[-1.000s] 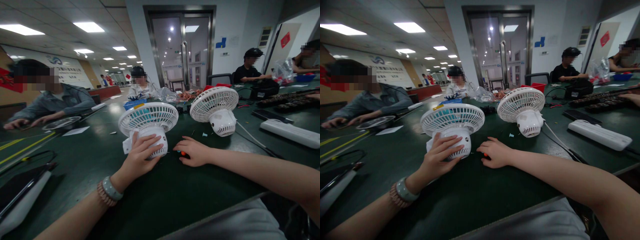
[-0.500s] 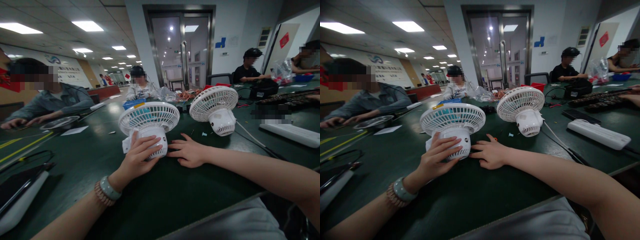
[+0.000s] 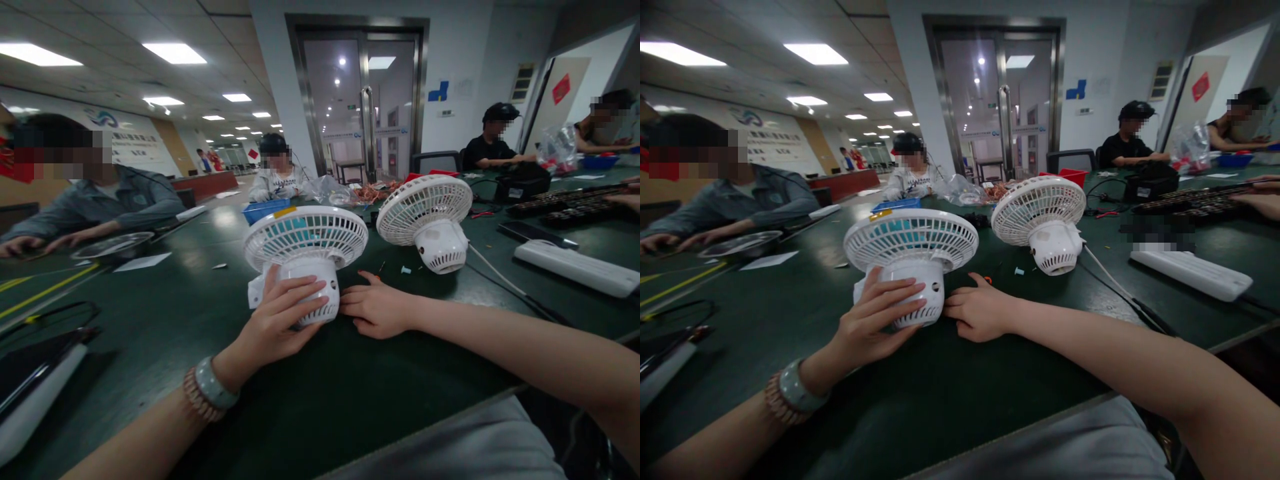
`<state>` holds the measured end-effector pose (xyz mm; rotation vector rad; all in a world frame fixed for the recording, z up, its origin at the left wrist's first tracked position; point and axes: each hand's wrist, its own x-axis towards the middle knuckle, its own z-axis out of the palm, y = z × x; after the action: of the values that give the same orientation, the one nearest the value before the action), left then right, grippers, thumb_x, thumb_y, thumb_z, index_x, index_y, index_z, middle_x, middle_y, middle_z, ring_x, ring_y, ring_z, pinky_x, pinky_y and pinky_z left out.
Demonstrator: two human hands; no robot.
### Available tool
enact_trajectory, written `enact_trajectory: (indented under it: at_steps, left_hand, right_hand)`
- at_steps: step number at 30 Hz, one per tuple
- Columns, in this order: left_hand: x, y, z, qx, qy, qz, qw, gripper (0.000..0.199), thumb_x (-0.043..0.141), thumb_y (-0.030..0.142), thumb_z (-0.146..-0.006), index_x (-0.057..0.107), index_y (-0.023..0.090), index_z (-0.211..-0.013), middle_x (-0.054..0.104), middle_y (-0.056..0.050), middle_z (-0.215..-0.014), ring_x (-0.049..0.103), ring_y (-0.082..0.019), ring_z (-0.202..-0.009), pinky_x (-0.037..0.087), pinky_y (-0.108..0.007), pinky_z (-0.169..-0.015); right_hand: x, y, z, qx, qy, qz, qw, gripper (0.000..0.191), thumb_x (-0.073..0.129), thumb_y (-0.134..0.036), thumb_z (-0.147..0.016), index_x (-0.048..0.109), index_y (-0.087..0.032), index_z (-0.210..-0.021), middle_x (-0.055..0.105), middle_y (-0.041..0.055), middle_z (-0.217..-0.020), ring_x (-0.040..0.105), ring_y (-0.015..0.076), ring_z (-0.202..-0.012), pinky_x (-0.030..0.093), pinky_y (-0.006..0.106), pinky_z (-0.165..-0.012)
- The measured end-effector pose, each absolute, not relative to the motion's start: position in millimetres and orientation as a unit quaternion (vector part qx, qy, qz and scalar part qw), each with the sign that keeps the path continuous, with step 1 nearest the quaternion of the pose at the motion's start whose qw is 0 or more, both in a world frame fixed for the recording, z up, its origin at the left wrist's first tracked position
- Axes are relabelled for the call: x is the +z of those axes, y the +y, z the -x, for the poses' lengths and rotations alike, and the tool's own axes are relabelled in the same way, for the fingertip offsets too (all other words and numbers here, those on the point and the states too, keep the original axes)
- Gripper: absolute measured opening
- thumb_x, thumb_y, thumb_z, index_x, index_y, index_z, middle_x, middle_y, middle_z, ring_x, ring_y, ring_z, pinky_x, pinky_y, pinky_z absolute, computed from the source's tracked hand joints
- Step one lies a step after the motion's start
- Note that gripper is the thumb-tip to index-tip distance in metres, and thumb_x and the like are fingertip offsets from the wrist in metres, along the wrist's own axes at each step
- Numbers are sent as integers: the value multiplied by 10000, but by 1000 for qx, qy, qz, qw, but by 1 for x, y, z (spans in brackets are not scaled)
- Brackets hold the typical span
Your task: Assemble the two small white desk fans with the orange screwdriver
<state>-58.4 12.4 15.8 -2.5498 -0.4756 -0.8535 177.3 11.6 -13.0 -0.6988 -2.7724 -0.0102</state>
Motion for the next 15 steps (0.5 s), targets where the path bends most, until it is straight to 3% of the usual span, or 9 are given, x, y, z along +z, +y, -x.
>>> enact_trajectory:
  at_steps: [10,15]
  left_hand:
    - [17,3,51,-269,-255,903,218,420,598,216,-683,571,251,-1101,552,-78,-1191,452,-269,-1135,177,-586,-1037]
    - [12,-11,35,-281,-329,875,217,406,573,159,-664,592,270,-1054,519,-58,-1219,389,-301,-1174,137,-620,-1023]
  right_hand:
    - [-10,8,-181,32,-950,273,145,418,413,-238,-814,475,-180,-1223,529,104,-1232,421,220,-1176,178,590,-993]
    - [-14,10,-181,39,-948,276,151,403,422,-247,-815,492,-177,-1206,522,106,-1238,432,217,-1168,215,571,-986]
